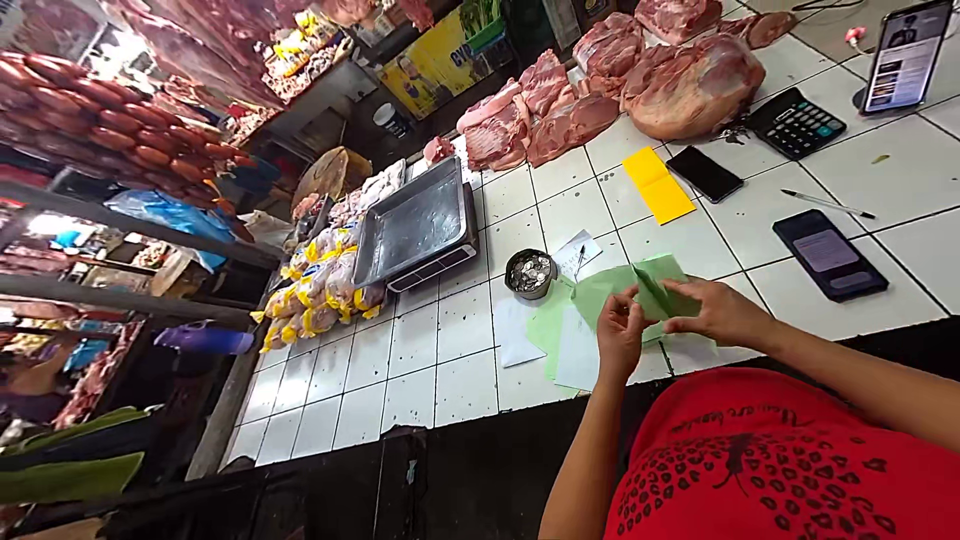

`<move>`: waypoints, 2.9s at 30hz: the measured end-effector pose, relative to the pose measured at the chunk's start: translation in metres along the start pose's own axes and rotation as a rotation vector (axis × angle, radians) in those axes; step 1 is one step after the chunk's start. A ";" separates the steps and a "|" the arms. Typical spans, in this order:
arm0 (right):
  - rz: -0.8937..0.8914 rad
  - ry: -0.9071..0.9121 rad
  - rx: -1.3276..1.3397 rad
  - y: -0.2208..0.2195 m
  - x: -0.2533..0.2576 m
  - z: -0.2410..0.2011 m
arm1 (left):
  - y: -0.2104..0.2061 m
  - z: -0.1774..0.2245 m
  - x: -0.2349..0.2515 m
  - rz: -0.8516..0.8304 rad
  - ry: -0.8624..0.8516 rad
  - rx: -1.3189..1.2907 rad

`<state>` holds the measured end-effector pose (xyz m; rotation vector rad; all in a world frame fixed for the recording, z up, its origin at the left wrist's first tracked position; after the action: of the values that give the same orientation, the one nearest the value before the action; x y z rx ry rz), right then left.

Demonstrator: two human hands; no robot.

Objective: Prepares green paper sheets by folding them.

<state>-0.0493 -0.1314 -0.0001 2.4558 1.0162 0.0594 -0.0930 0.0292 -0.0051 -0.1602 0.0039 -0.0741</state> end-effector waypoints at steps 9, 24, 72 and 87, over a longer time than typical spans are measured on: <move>-0.070 -0.160 0.495 0.025 -0.008 0.002 | 0.009 0.013 -0.021 0.296 -0.068 0.014; -0.277 -0.237 0.751 0.021 -0.041 -0.003 | -0.100 0.004 -0.087 0.240 -0.209 0.971; -0.054 -0.284 0.439 0.097 -0.034 0.045 | -0.054 -0.003 -0.077 0.318 0.155 -0.802; 0.052 -0.228 0.269 0.066 0.013 0.017 | 0.021 0.010 -0.053 0.259 0.006 -0.930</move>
<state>0.0073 -0.1697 0.0126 2.6523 0.9095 -0.3551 -0.1442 0.0556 0.0014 -1.0864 0.0650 0.1937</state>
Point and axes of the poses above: each hand's wrist, its own x-axis towards the middle knuckle, its own y-axis out of the back of the hand, z = x × y, the point moved 5 cm from there along x, towards the middle knuckle, and after that the axes turned 12 degrees about -z, right-handed, at the moved point
